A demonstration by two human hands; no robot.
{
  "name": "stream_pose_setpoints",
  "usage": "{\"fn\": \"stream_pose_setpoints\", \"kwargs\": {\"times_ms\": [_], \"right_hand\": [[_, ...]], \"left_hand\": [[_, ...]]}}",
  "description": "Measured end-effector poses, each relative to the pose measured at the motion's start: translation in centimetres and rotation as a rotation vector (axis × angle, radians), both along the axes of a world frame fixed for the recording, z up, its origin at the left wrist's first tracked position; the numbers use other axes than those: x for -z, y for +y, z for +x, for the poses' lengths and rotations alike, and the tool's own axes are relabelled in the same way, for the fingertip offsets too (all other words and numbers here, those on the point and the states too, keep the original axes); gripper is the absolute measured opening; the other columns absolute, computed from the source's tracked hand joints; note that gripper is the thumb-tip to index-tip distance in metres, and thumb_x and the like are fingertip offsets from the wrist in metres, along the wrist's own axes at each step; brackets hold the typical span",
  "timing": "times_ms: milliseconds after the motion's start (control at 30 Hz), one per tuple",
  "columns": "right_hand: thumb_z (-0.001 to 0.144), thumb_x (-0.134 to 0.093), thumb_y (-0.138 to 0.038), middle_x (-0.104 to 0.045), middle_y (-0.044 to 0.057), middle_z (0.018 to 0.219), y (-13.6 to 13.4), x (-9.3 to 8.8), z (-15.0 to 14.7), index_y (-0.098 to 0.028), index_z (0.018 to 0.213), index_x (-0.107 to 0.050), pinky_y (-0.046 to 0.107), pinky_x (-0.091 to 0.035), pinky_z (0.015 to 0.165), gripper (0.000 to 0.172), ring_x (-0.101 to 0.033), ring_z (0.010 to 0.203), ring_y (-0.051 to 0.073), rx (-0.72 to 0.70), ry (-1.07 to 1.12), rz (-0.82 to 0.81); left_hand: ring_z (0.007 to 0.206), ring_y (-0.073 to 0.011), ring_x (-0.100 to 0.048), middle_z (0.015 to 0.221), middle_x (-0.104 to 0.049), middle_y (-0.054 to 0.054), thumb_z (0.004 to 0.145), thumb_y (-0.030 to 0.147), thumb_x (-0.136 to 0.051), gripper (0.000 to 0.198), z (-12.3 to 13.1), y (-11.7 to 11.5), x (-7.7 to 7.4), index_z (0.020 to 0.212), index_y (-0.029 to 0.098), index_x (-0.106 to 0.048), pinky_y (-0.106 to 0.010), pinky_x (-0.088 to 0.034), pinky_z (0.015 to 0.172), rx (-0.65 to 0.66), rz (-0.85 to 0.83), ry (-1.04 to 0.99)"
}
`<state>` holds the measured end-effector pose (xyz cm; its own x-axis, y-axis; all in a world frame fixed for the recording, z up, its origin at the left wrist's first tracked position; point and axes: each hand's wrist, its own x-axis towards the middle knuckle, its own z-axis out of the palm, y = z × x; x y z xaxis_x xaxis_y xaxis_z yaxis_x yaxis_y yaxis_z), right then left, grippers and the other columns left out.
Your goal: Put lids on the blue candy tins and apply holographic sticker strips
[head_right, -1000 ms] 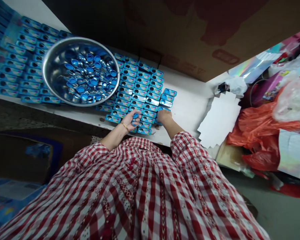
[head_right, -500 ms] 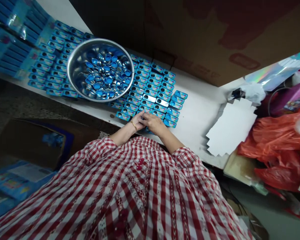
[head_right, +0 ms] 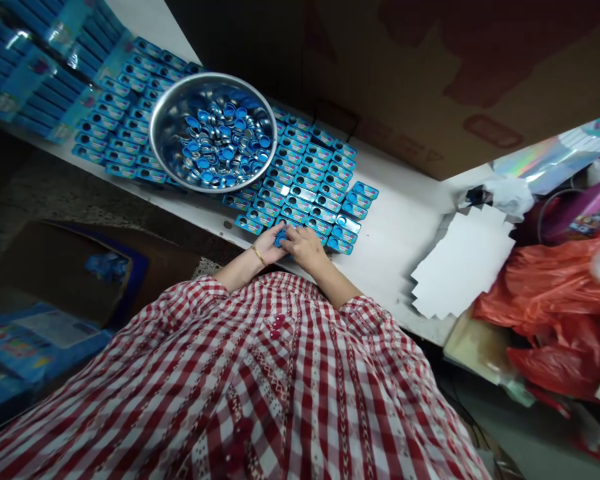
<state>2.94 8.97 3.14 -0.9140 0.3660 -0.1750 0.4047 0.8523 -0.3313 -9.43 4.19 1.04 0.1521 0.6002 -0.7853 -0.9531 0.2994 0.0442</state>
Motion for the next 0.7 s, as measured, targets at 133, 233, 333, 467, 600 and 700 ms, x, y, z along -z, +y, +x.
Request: {"fn": "stream_pose_setpoints", "kwargs": {"times_ms": [133,233,333,467,600,700], "right_hand": [[0.092,-0.046,-0.03,-0.065,0.007,0.104,-0.9,-0.8,1.1,-0.025,0.105,-0.068,0.032,-0.044,0.084,0.026,-0.058,0.096,0.018,0.224,0.156,-0.236],[0.089,-0.048,-0.037,-0.066,0.005,0.09,-1.0,-0.4,2.3,-0.019,0.096,-0.067,0.03,-0.05,0.077,0.027,-0.062,0.083,0.016,0.443,0.309,-0.598],[0.086,-0.048,-0.038,-0.064,0.002,0.073,-0.9,0.8,3.6,-0.015,0.091,-0.062,0.029,-0.052,0.065,0.027,-0.06,0.062,0.014,0.751,0.298,-0.822],[0.078,-0.056,-0.028,-0.063,0.0,0.079,-1.5,2.5,4.5,-0.016,0.098,-0.056,0.027,-0.052,0.062,0.023,-0.059,0.062,0.012,0.88,0.158,-0.792],[0.078,-0.056,-0.019,-0.065,0.003,0.092,-3.0,3.1,3.1,-0.018,0.09,-0.059,0.028,-0.049,0.077,0.012,-0.062,0.083,0.016,0.726,-0.054,-0.481],[0.081,-0.056,-0.02,-0.065,0.008,0.103,-3.4,3.0,0.9,-0.017,0.092,-0.06,0.031,-0.046,0.085,0.013,-0.06,0.099,0.022,0.653,-0.269,-0.258]], "left_hand": [[0.048,-0.0084,-0.054,0.059,-0.058,-0.002,0.094,0.026,-0.039,0.033,0.7,-1.1,-0.1,0.069,0.012,-0.055,-0.019,-0.045,0.046,-0.014,0.02,0.107],[0.055,-0.0098,-0.058,0.062,-0.059,-0.003,0.092,0.024,-0.043,0.027,1.2,-2.0,-0.2,0.072,0.012,-0.056,-0.022,-0.05,0.053,-0.066,-0.004,0.137],[0.061,-0.0099,-0.06,0.066,-0.06,-0.004,0.092,0.024,-0.044,0.026,0.9,-3.0,-0.2,0.072,0.012,-0.056,-0.02,-0.05,0.055,-0.123,-0.052,0.162],[0.06,-0.0081,-0.059,0.066,-0.059,-0.004,0.093,0.026,-0.04,0.029,-0.8,-4.6,0.3,0.072,0.013,-0.054,-0.016,-0.045,0.051,-0.155,-0.151,0.204],[0.059,-0.0081,-0.059,0.065,-0.058,-0.003,0.093,0.025,-0.04,0.029,-2.4,-5.8,0.9,0.072,0.012,-0.054,-0.016,-0.045,0.05,-0.113,-0.164,0.228],[0.06,-0.0089,-0.06,0.065,-0.059,-0.004,0.093,0.024,-0.042,0.027,-3.5,-6.3,0.7,0.072,0.012,-0.054,-0.017,-0.047,0.052,-0.058,-0.126,0.234]]}}
